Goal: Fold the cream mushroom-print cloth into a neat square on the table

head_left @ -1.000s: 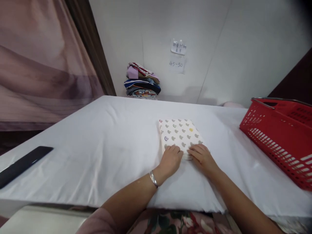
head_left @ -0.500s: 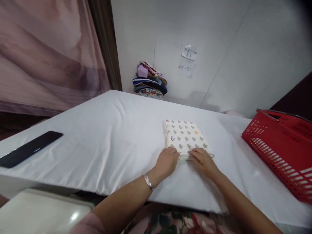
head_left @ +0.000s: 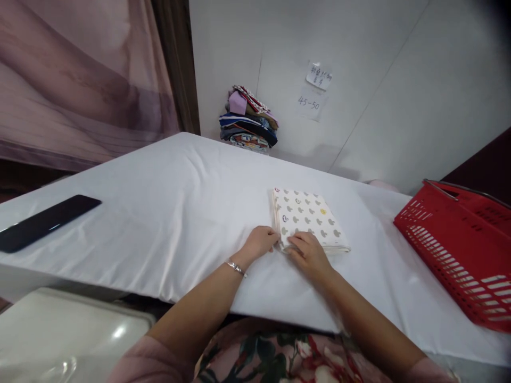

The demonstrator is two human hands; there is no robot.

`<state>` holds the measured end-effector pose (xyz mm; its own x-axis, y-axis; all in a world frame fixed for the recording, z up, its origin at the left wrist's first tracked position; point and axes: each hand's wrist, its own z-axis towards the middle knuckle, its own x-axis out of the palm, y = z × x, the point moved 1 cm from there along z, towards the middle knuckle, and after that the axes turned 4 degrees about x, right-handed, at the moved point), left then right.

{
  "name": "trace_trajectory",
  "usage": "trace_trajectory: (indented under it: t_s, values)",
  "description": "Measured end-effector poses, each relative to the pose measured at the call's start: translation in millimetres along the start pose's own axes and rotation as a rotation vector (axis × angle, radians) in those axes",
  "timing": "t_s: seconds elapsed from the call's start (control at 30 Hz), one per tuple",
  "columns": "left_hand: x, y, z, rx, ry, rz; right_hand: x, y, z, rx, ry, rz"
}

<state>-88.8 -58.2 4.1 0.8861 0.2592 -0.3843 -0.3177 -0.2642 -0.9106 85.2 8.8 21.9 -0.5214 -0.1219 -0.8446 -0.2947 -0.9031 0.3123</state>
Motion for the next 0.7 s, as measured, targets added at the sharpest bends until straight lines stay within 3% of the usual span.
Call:
trace_trajectory:
  t_s: [0.2,0.43,0.7]
  values:
    - [3.7,0.2,2.4,0.020,0.039,-0.093,9.0,3.5,3.9,0.034,-0.019,-0.021]
    - [4.2,0.8,3.8,0.003,0.053,-0.162,13.4,-0.6,5.0,0.085,-0.051,0.123]
    - [2.6,-9.3,-2.5,-0.007,0.074,-0.203,16.6,5.0,1.3,0.073,-0.016,-0.005]
